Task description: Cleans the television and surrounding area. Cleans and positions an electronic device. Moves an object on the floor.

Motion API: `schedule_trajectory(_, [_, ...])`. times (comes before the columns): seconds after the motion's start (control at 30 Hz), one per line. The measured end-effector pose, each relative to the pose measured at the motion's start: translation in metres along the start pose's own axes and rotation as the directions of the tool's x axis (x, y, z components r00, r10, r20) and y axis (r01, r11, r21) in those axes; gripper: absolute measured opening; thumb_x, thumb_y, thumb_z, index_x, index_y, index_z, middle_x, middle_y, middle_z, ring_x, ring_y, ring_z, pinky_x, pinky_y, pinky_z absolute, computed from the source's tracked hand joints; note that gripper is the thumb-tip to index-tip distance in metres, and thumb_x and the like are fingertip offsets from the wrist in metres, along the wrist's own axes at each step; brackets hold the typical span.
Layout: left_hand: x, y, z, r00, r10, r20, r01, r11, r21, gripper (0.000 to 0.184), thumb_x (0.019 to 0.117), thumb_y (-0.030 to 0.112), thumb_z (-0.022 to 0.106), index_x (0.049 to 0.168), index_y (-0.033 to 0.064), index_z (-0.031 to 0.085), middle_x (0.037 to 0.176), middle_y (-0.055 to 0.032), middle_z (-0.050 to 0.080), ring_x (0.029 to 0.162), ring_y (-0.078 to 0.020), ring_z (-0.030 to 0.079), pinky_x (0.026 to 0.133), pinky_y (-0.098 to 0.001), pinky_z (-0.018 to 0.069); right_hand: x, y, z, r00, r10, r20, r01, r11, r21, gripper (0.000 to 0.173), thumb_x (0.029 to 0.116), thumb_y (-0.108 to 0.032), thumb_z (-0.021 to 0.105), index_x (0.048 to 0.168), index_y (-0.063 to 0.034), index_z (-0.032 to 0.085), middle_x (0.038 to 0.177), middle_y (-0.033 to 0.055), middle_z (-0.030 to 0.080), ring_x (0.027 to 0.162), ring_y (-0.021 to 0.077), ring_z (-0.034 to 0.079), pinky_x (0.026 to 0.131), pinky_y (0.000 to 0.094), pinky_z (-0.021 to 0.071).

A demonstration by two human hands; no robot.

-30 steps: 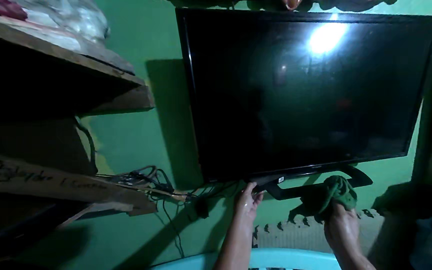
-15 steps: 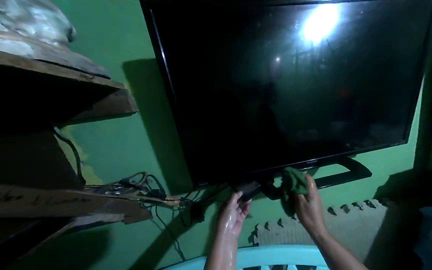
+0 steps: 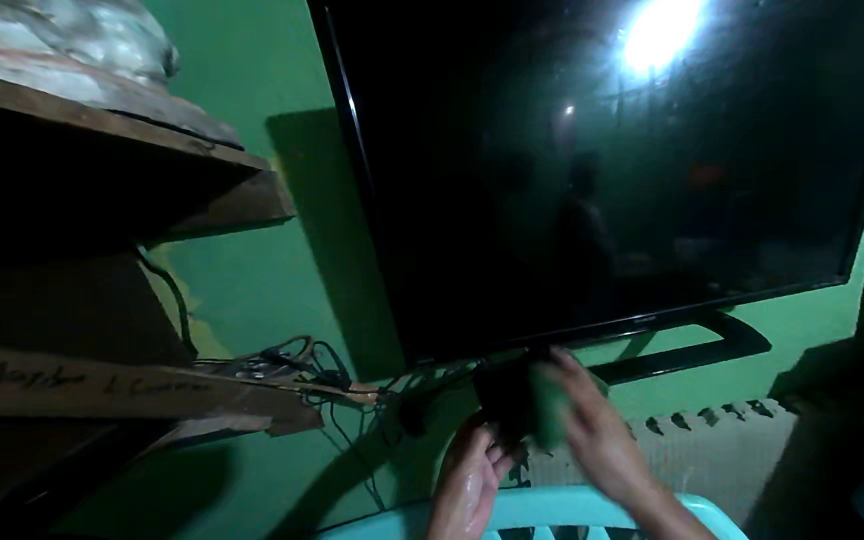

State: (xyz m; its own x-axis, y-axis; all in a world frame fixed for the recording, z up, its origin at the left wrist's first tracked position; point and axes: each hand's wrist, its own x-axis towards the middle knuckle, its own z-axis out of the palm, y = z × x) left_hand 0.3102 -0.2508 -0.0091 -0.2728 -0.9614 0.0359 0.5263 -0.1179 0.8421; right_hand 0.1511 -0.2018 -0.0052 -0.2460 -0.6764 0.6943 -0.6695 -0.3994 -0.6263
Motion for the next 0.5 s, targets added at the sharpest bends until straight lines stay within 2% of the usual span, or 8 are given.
schedule_trajectory(0.03, [-0.002,-0.003,-0.003,1.000,0.021,0.002,-0.021,1.000,0.002,0.023,0.1090,0.007,0.036,0.124,-0.0011,0.052,0.100,-0.0100,0.066,0.086,-0.0171,0.068,0.078,-0.0338,0.0597,-0.002,-0.007,0.014,0.988,-0.129,0.086,0.149,0.947,-0.284,0.058,0.1017,-0.051,0.052,0.139,-0.0085,0.064,0.153,0.0208,0.050,0.146,0.0382,0.042,0.120,0.0576,0.0322])
schedule_trajectory(0.07, [-0.005,-0.008,-0.006,0.999,0.044,-0.003,-0.044,0.999,0.015,0.023,0.1092,0.007,0.035,0.123,0.0007,0.053,0.096,-0.0067,0.067,0.084,-0.0131,0.068,0.076,-0.0302,0.0593,-0.004,-0.013,0.027,0.967,-0.211,0.144,0.254,0.854,-0.455,0.067,0.1009,-0.063,0.042,0.139,-0.0131,0.065,0.151,0.0243,0.051,0.143,0.0456,0.043,0.118,0.0650,0.0315])
schedule_trajectory(0.1, [-0.006,-0.011,-0.008,0.998,0.065,-0.018,-0.064,0.998,0.017,0.023,0.1087,0.006,0.035,0.121,0.0021,0.055,0.093,-0.0038,0.067,0.082,-0.0098,0.067,0.074,-0.0269,0.0588,-0.004,-0.019,0.036,0.950,-0.232,0.209,0.310,0.788,-0.532,0.071,0.1011,-0.066,0.035,0.141,-0.0145,0.063,0.151,0.0243,0.051,0.143,0.0463,0.044,0.116,0.0655,0.0332])
schedule_trajectory(0.2, [-0.010,-0.019,-0.016,0.993,0.115,-0.020,-0.116,0.993,-0.030,0.025,0.1083,0.003,0.033,0.126,0.0011,0.050,0.098,-0.0044,0.065,0.087,-0.0107,0.066,0.079,-0.0299,0.0583,0.020,-0.046,0.027,0.870,0.047,0.491,0.257,0.807,-0.532,0.067,0.1057,-0.061,0.029,0.157,-0.0194,0.042,0.166,0.0165,0.030,0.151,0.0393,0.033,0.110,0.0620,0.0386])
schedule_trajectory(0.27, [-0.012,-0.018,-0.015,0.989,0.143,0.020,-0.143,0.989,-0.036,0.028,0.1068,0.002,0.031,0.130,-0.0015,0.046,0.103,-0.0081,0.065,0.091,-0.0160,0.067,0.083,-0.0363,0.0588,0.041,-0.051,0.020,0.837,0.188,0.514,0.143,0.831,-0.537,0.064,0.1067,-0.059,0.031,0.160,-0.0230,0.037,0.170,0.0097,0.023,0.154,0.0360,0.026,0.110,0.0613,0.0390])
schedule_trajectory(0.33, [-0.013,-0.018,-0.012,0.988,0.148,0.053,-0.145,0.988,-0.052,0.031,0.1015,-0.001,0.033,0.131,-0.0022,0.043,0.100,-0.0099,0.069,0.085,-0.0188,0.072,0.080,-0.0377,0.0624,0.048,-0.050,0.022,0.856,0.259,0.447,0.048,0.822,-0.568,0.065,0.1064,-0.058,0.034,0.160,-0.0219,0.037,0.170,0.0099,0.021,0.156,0.0349,0.019,0.114,0.0599,0.0344])
schedule_trajectory(0.43, [-0.020,-0.014,-0.011,0.991,0.130,-0.002,-0.130,0.991,-0.028,0.034,0.1011,-0.006,0.032,0.133,-0.0002,0.042,0.098,-0.0049,0.066,0.082,-0.0123,0.070,0.075,-0.0308,0.0614,0.032,-0.056,0.034,0.876,0.154,0.457,0.117,0.851,-0.511,0.073,0.1038,-0.063,0.036,0.158,-0.0146,0.040,0.168,0.0195,0.023,0.157,0.0395,0.016,0.124,0.0586,0.0194])
schedule_trajectory(0.5, [-0.026,-0.015,-0.014,0.990,0.131,-0.052,-0.132,0.991,-0.009,0.038,0.0982,-0.012,0.029,0.132,0.0006,0.040,0.099,-0.0015,0.063,0.082,-0.0068,0.067,0.075,-0.0275,0.0593,0.026,-0.058,0.037,0.812,0.037,0.582,0.235,0.893,-0.384,0.066,0.1058,-0.058,0.035,0.157,-0.0163,0.043,0.167,0.0150,0.028,0.156,0.0360,0.019,0.124,0.0572,0.0200])
